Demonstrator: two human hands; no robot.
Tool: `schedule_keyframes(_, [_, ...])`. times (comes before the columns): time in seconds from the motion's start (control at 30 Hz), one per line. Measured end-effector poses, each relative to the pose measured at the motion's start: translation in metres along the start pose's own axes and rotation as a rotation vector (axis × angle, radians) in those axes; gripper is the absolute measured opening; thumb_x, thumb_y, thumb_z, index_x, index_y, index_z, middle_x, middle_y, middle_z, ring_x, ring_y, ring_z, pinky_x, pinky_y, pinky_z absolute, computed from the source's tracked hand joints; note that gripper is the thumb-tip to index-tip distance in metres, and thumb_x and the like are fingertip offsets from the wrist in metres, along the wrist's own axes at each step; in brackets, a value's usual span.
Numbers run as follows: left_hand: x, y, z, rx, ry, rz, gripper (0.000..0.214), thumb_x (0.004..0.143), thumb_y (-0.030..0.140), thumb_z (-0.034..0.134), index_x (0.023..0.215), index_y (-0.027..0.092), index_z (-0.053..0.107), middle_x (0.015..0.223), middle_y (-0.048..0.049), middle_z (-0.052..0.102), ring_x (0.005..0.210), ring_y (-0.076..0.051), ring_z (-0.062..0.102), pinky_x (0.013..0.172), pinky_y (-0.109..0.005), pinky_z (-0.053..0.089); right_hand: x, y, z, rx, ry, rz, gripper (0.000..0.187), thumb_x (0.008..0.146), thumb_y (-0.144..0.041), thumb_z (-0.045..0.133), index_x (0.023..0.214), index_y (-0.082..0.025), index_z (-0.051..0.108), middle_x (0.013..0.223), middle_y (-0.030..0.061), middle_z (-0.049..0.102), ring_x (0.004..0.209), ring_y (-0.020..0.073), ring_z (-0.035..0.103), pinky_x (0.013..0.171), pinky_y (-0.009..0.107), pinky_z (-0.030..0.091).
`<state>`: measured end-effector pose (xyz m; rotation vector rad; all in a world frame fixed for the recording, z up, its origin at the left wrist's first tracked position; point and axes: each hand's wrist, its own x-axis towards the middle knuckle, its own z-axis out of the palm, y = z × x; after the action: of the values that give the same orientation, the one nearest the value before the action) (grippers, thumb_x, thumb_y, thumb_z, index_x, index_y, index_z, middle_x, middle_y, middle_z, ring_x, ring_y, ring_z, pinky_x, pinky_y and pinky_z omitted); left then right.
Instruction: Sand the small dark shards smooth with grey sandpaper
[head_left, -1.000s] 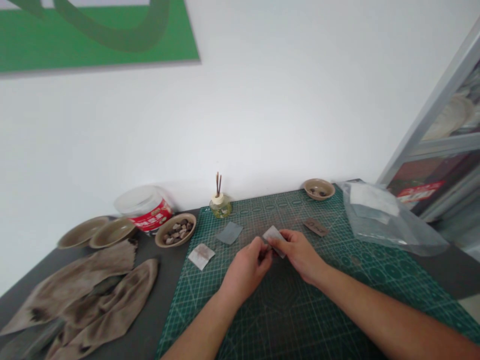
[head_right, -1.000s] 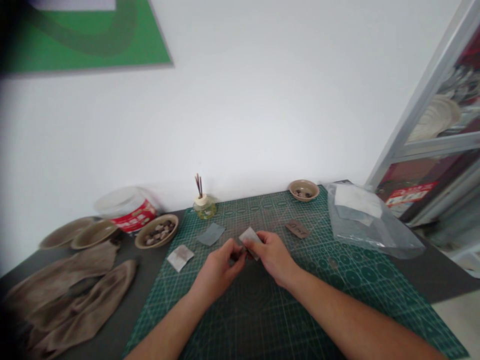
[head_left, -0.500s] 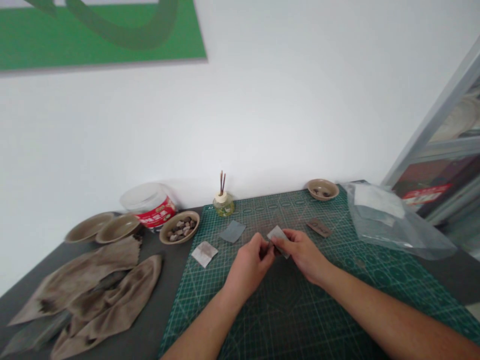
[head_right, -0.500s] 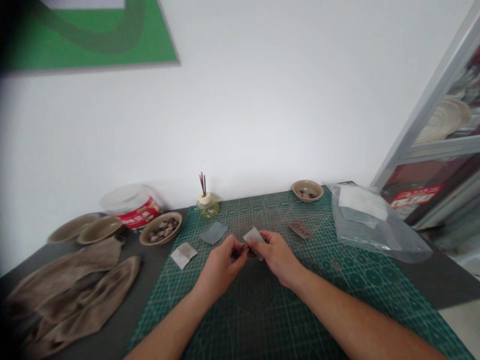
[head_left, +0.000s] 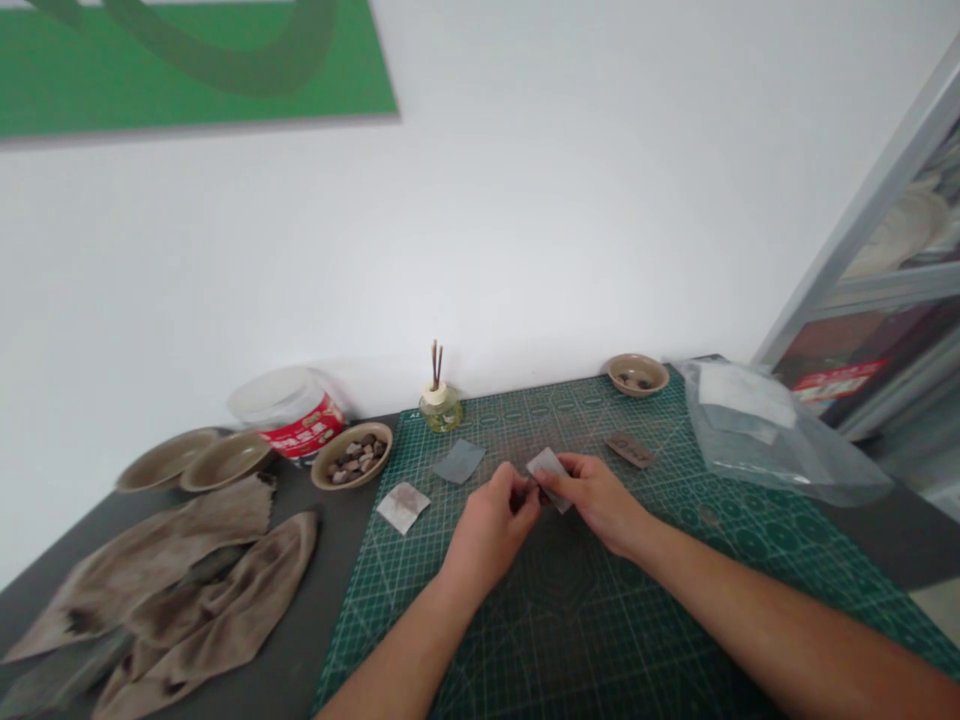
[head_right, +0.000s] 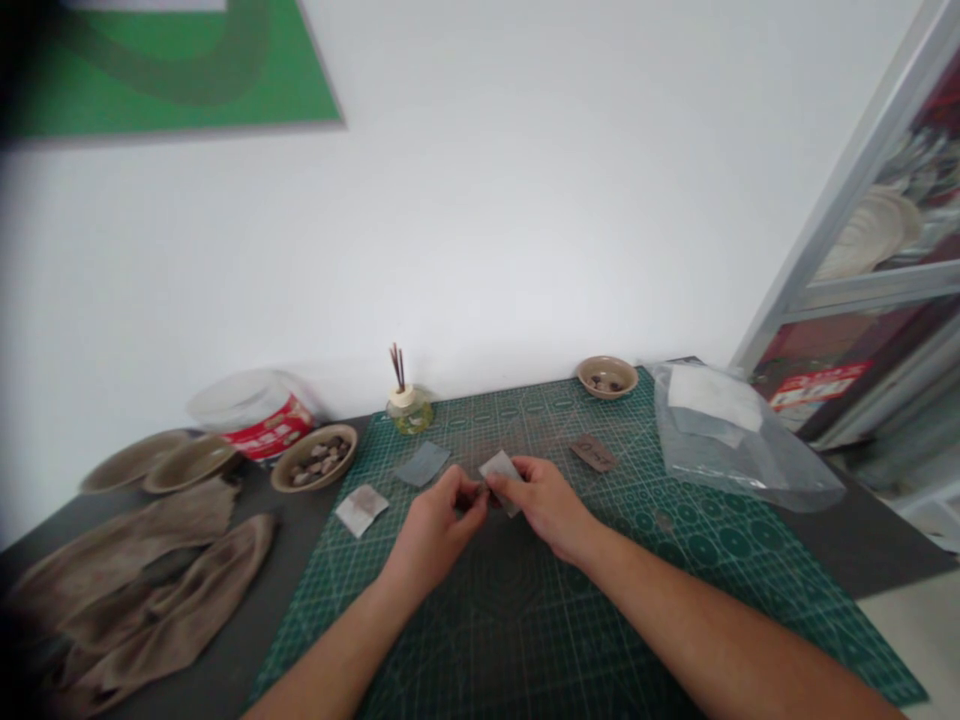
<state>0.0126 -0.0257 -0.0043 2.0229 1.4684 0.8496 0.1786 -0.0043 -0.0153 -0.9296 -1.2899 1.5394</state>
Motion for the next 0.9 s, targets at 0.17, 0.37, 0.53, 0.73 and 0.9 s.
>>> schedule_keyframes(0.17, [-0.001,0.002,0.001,-0.014,-0.015,0.017,0.013,0.087,0.030,0.053,0.079,0.020,0.052,0.072,0.0003,0.062,0.065,-0.015,0.058,0.060,-0.025,0.038,0.000,0.001,-0.001,-0.028,0.034,-0.019,0.032,0.079,-0.048,0.070,0.081,-0.016,0.070,0.075,0.0028,0.067,0.064,0.0154,0.054,0.060,0.026,0.039])
schedule_keyframes(0.37, [-0.001,0.002,-0.001,-0.040,0.014,0.002,0.016,0.088,0.033,0.052,0.078,0.021,0.052,0.068,0.0017,0.059,0.062,-0.014,0.056,0.058,-0.024,0.037,0.004,0.002,-0.001,-0.026,-0.018,-0.025,0.033,0.079,-0.049,0.069,0.083,-0.016,0.070,0.073,0.0025,0.066,0.064,0.0154,0.054,0.061,0.027,0.040])
schedule_keyframes(0.53, [-0.001,0.003,-0.001,-0.059,0.009,0.041,0.011,0.086,0.029,0.056,0.079,0.020,0.053,0.071,0.0021,0.059,0.064,-0.013,0.056,0.062,-0.023,0.039,0.011,0.006,-0.004,0.045,0.153,-0.037,0.032,0.077,-0.047,0.070,0.082,-0.016,0.065,0.069,0.0021,0.064,0.059,0.0151,0.055,0.059,0.028,0.043])
schedule_keyframes(0.73, [0.004,-0.002,-0.006,-0.295,0.147,0.072,0.009,0.084,0.027,0.059,0.088,0.019,0.057,0.079,0.0008,0.059,0.072,-0.012,0.056,0.068,-0.023,0.045,0.010,-0.004,-0.009,0.146,0.172,-0.062,0.056,0.072,-0.035,0.075,0.119,-0.025,0.048,0.080,-0.0011,0.066,0.061,0.0160,0.062,0.061,0.030,0.049])
schedule_keyframes(0.9, [0.009,-0.007,-0.009,-0.394,0.117,-0.016,0.023,0.086,0.030,0.060,0.105,0.019,0.063,0.080,-0.0004,0.063,0.072,-0.013,0.059,0.067,-0.024,0.047,0.007,-0.006,-0.008,0.082,0.177,-0.079,0.058,0.070,-0.028,0.075,0.118,-0.026,0.042,0.083,-0.0033,0.060,0.057,0.0121,0.057,0.053,0.025,0.045])
